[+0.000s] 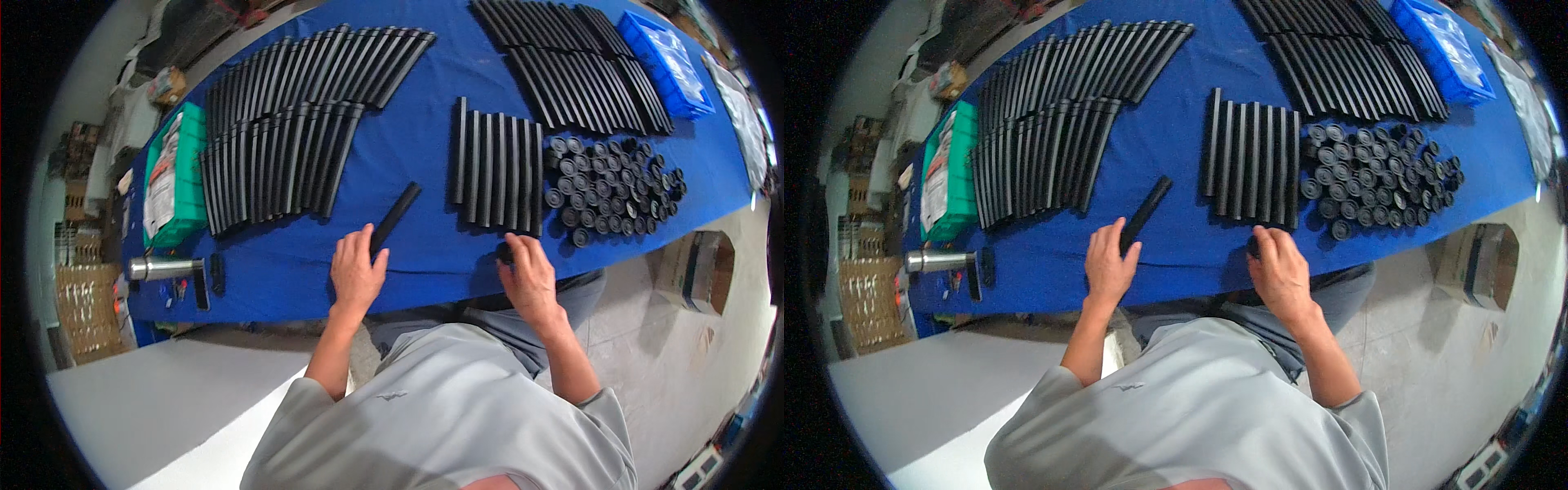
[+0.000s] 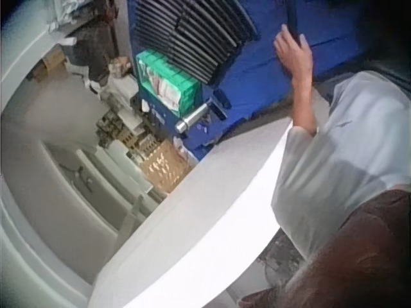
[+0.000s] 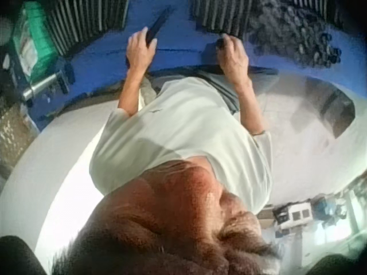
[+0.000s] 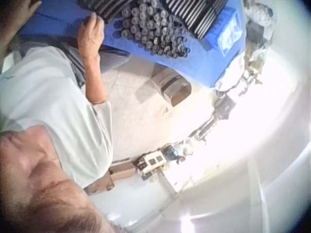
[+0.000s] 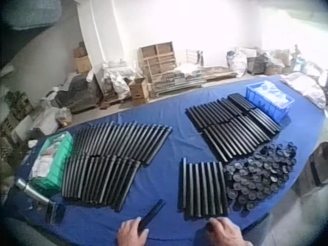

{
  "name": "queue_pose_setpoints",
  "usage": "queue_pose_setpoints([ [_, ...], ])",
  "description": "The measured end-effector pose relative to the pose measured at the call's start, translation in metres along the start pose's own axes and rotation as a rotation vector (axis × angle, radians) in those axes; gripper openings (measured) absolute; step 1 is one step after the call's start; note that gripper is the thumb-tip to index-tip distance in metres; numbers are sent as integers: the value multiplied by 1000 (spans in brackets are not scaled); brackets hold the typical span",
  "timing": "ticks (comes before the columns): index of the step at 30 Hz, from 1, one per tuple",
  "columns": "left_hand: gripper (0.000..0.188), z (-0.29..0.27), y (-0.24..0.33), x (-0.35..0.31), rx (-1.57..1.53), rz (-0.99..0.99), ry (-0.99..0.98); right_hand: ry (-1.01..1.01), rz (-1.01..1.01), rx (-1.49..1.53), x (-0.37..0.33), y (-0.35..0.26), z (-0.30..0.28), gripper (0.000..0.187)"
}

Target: The person assembles and sorts small black plastic tubes and plastic caps by hand on a workstation.

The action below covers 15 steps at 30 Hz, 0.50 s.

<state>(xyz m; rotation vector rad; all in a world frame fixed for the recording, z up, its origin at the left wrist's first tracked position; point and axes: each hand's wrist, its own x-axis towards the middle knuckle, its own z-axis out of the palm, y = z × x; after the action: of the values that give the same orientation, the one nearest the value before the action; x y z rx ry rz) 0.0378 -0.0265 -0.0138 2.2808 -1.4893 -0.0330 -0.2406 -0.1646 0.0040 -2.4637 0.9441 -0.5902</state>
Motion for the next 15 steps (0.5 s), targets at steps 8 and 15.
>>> queue_pose_setpoints([
  [8, 43, 4, -10, 0, 2, 17, -24, 47, 52, -87, -4, 12, 21, 64],
  [15, 37, -3, -18, 0, -40, 22, -32, -106, 111, 468, -3, -41, -7, 59],
])
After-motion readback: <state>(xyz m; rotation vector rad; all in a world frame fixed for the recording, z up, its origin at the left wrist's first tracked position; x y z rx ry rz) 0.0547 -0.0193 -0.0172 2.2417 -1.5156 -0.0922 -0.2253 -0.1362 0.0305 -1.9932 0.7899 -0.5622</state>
